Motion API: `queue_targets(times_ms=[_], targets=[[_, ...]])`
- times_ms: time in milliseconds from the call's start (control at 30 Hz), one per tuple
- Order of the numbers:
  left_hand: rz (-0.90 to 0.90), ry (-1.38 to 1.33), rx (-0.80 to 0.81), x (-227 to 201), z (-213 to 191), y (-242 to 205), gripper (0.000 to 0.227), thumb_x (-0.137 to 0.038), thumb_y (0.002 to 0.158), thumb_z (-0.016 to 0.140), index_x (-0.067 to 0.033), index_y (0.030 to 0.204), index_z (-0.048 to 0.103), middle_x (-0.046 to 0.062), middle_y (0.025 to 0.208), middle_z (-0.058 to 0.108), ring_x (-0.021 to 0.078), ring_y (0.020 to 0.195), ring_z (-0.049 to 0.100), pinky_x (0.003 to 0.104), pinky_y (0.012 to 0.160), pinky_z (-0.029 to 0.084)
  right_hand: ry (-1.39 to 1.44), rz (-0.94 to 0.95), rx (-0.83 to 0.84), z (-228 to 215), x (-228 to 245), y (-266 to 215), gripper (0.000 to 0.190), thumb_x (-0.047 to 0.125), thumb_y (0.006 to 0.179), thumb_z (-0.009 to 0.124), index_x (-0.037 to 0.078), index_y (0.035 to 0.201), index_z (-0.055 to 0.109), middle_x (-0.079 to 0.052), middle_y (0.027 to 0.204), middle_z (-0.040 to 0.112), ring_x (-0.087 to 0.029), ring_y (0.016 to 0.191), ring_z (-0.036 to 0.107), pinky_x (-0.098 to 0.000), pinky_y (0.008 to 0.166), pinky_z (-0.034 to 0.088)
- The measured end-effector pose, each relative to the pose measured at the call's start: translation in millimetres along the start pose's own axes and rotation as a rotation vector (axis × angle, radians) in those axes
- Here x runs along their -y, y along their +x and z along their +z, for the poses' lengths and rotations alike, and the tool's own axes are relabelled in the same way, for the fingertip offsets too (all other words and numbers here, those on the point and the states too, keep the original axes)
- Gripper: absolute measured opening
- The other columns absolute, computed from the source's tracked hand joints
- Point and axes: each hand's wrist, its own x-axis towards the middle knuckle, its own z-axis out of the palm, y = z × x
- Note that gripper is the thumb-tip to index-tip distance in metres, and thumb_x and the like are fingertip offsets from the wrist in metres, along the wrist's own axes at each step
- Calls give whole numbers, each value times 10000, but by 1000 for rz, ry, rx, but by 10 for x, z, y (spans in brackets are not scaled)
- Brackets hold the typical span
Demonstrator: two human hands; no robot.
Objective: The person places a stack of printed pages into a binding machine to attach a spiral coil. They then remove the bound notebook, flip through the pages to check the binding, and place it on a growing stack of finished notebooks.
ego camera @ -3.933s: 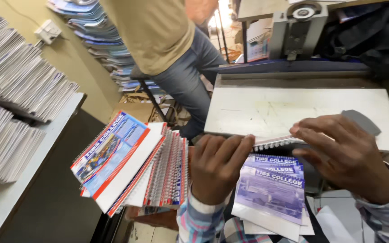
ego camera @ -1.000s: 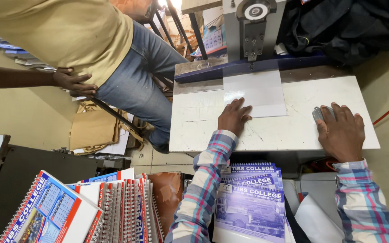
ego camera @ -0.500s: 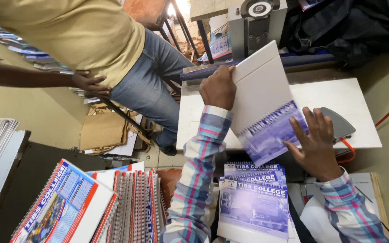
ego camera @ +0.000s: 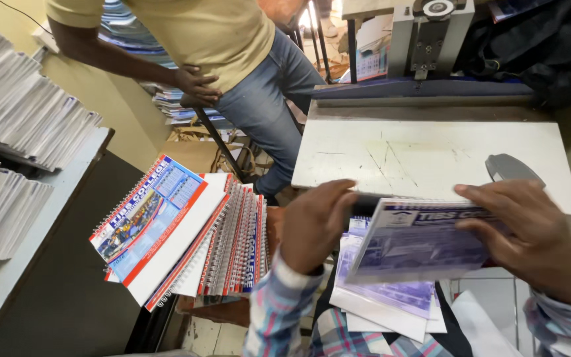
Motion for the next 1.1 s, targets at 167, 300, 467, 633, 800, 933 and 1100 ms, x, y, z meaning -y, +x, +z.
queue_targets(times_ms=[167,300,467,633,800,933,1100], targets=[[-35,490,-391,-40,-1052,-784,176,-124,991,757,-33,1141,778,137,1142,808,301,1060,763,455,989,589,-96,147,576,1323,-600,-663,759,464,872,801,276,1558,539,-90,1512,566,-330,1368,502,-540,1146,407],[-352,931,-280,396,-1427,-1129,635,-502,1132,471,-55,1567,591,210,1609,603,398,1494,556,557,1212,410,135,3,707,1503,-432,-556,702,473,951,782,271,1578,540,-31,1650,519,-334,1554,376,-539,1233,312],[-388,1041,-179,597,-1325,-1232,574,-489,1012,671,-86,1420,670,163,1511,670,370,1345,645,523,1087,502,162,-150,567,1556,-59,-70,589,466,1006,698,197,1520,603,-60,1568,595,-340,1507,440,-525,1195,364],[-324,1144,-276,514,-1151,-1227,400,-349,925,858,-130,1245,759,67,1308,781,254,1160,735,407,955,572,257,-275,522,1476,345,201,525,451,1045,643,131,1460,634,-76,1518,637,-370,1446,492,-542,1158,412],[-173,1254,-388,549,-1105,-1256,205,-254,963,873,-118,1105,817,68,1194,848,238,1077,792,387,858,612,390,-223,580,1369,418,276,537,447,1023,673,132,1459,661,-45,1482,696,-338,1450,522,-520,1168,429],[-119,1238,-336,409,-1229,-1258,258,-396,1057,752,-152,1061,833,45,1128,859,216,1004,800,367,833,583,423,-245,531,1306,394,333,494,411,1005,711,132,1413,692,-54,1410,739,-322,1384,596,-494,1119,483],[-200,1217,-311,419,-1151,-1221,231,-281,968,871,-139,1113,759,54,1228,813,234,1117,758,385,950,575,446,-299,501,1229,519,426,461,413,1042,651,107,1383,698,-57,1373,760,-309,1315,651,-495,1083,497]])
